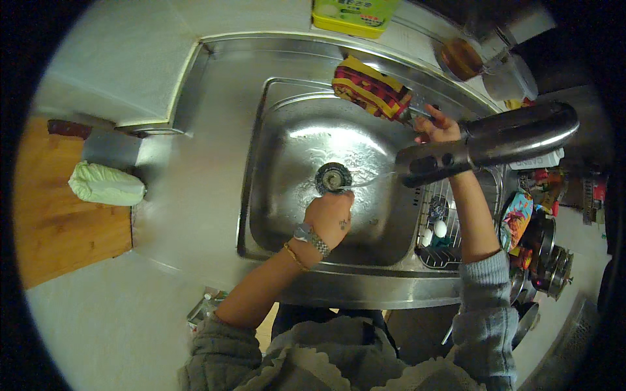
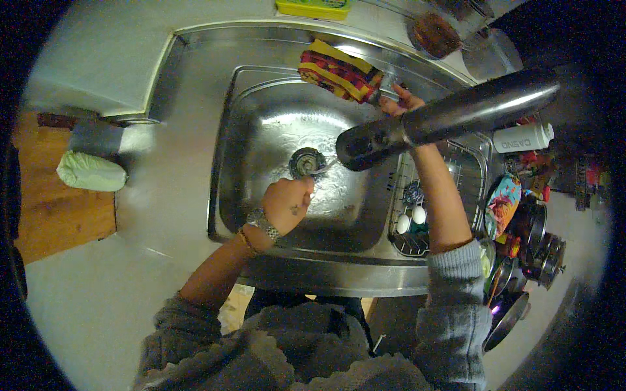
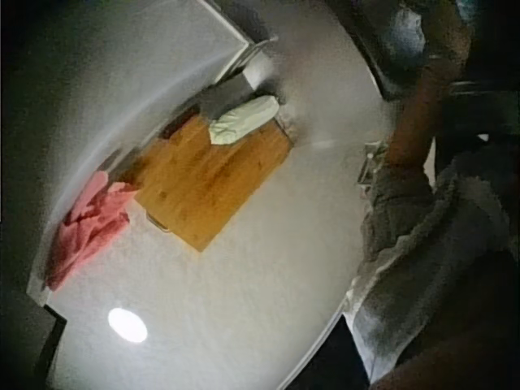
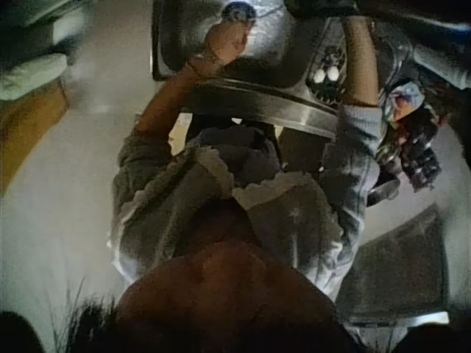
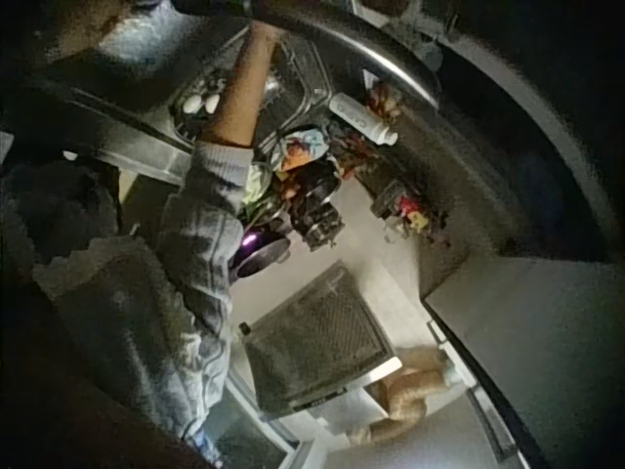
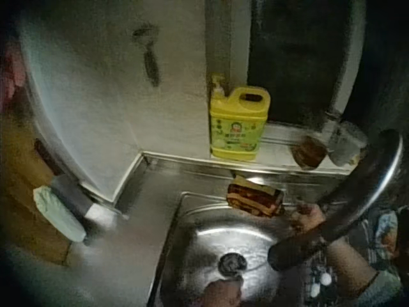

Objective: The person peels and washes ginger, then chops it and adds it to a simmering pot. They stir the pot with chopsticks and transfer some cooked contents into a separate bowl.

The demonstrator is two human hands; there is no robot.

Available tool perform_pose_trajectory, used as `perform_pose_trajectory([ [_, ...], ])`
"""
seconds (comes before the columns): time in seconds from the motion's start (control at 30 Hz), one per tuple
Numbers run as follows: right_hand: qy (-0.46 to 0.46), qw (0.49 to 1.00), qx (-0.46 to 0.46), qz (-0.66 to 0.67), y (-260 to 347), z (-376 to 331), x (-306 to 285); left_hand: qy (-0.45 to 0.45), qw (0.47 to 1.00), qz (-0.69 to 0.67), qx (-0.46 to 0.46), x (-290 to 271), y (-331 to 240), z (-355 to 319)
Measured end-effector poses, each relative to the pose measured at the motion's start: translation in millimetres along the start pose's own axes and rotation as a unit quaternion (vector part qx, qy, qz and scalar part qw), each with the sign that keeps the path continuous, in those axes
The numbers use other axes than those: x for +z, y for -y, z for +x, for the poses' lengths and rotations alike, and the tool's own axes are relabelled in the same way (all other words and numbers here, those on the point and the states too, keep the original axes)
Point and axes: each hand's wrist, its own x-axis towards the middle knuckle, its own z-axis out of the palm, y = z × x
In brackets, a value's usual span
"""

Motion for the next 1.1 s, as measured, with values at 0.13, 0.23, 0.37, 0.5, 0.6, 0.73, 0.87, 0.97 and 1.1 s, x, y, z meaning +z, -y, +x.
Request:
perform_pose_trajectory([
  [0.13, -0.095, 0.951, -0.112, -0.271, -10, -11, -4, 0.016, 0.997, 0.051, -0.05, -5, 21, -20],
  [0.23, -0.004, 0.69, -0.273, -0.67, -36, -45, 16, 0.001, 0.999, 0.047, -0.025, -4, 37, -40],
  [0.37, 0.065, 0.706, -0.012, -0.705, -72, -87, 73, -0.008, 0.997, 0.004, -0.071, 5, 47, -66],
  [0.5, 0.104, 0.709, 0.051, -0.696, -85, -116, 122, -0.096, 0.994, -0.025, -0.046, -2, 51, -105],
  [0.6, 0.119, 0.713, 0.029, -0.69, -88, -129, 139, -0.168, 0.984, -0.004, -0.054, -27, 56, -165],
  [0.73, 0.117, 0.745, 0.003, -0.657, -93, -137, 143, -0.263, 0.923, 0.076, -0.271, -59, 82, -284],
  [0.87, 0.128, 0.74, -0.077, -0.656, -91, -139, 147, -0.281, 0.85, 0.132, -0.426, -50, 137, -370],
  [0.97, 0.114, 0.77, -0.066, -0.624, -86, -142, 159, -0.222, 0.858, 0.2, -0.417, -39, 171, -395],
  [1.1, 0.076, 0.931, 0.038, -0.356, -72, -157, 180, -0.313, 0.844, 0.161, -0.405, -34, 159, -376],
])
